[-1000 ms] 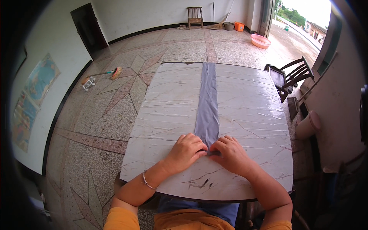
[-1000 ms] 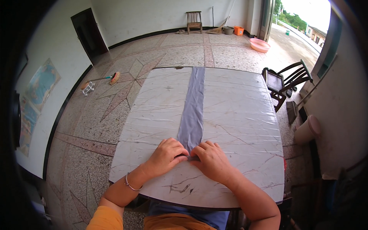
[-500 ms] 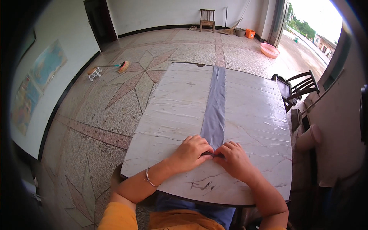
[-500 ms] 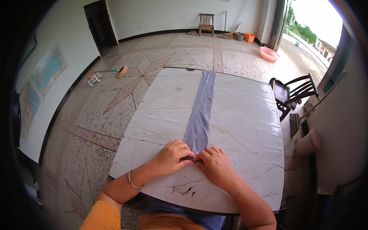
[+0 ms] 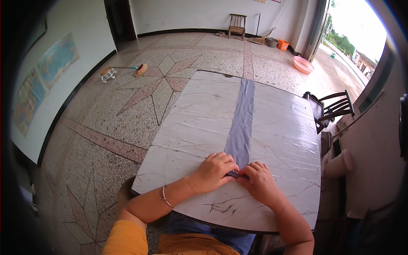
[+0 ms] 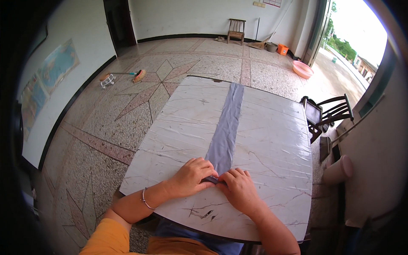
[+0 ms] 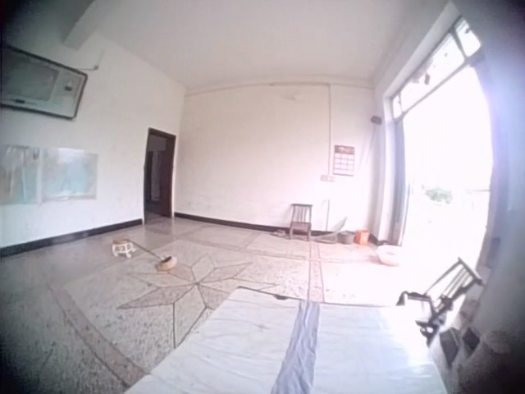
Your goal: Folding a long piece of grey cloth on a table
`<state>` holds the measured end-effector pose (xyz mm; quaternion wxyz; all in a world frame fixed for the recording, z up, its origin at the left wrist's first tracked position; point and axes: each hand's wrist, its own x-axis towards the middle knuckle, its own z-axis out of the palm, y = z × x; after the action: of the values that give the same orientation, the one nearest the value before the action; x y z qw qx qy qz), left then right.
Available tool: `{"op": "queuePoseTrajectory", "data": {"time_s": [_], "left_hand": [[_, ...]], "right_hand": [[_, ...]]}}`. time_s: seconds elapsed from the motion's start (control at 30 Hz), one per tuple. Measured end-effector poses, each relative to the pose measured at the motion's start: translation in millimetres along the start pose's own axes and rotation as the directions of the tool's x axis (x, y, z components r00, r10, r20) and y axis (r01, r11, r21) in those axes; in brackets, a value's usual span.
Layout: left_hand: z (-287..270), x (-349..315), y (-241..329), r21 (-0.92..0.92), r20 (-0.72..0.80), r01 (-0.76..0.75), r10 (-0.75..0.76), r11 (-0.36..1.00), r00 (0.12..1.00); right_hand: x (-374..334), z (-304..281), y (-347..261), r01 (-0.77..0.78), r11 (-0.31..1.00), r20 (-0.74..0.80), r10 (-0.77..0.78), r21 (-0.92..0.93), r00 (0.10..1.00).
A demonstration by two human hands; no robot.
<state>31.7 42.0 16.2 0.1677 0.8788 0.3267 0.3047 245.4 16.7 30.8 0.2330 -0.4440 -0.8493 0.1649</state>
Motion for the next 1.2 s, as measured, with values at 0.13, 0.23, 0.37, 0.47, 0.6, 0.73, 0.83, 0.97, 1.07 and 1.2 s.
{"op": "queuePoseTrajectory", "data": {"time_s": [0.13,0.23,0.37,0.47,0.6,0.73,0.83,0.97,1.07,1.2], "left_hand": [[1,-2,-3,0.029,0.046,0.013,-0.014,1.000,0.999],[1,-3,-4,0.055,0.040,0.012,-0.014,0.998,0.999],[0,-2,-2,0.021,0.010,0.000,0.000,1.000,1.000],[-2,-1,-1,-0.002,-0.003,-0.004,0.004,1.000,1.000],[-1,-3,-4,0.028,0.044,0.004,-0.006,1.000,0.999],[-2,-3,-2,0.054,0.064,-0.040,0.037,0.998,0.997],[-1,-6,-1,0.003,0.091,-0.034,0.034,0.999,0.995],[-4,-5,3,0.009,0.131,-0.004,0.003,1.000,0.991],[-8,-5,1,0.010,0.160,0.021,-0.022,1.000,0.987],[-5,-5,-2,0.004,0.135,0.014,-0.015,1.000,0.991]], "right_hand": [[1,-1,-1,-0.014,1.000,0.013,0.014,0.012,1.000],[1,-4,-3,-0.026,0.999,-0.017,0.027,0.047,0.999],[1,0,2,-0.003,1.000,0.017,0.003,0.013,1.000],[0,0,3,0.016,1.000,0.006,-0.016,0.018,1.000],[3,-11,-4,-0.052,0.996,0.062,0.048,0.068,0.997],[3,-6,5,0.057,0.988,-0.069,-0.047,0.147,0.997],[3,-1,13,0.018,0.994,0.088,-0.027,0.104,0.996],[3,-3,15,-0.043,0.987,0.095,0.058,-0.155,0.994],[4,-5,13,-0.049,0.985,0.097,0.066,-0.165,0.993],[4,-6,13,-0.054,0.988,0.097,0.068,-0.143,0.993]]}}
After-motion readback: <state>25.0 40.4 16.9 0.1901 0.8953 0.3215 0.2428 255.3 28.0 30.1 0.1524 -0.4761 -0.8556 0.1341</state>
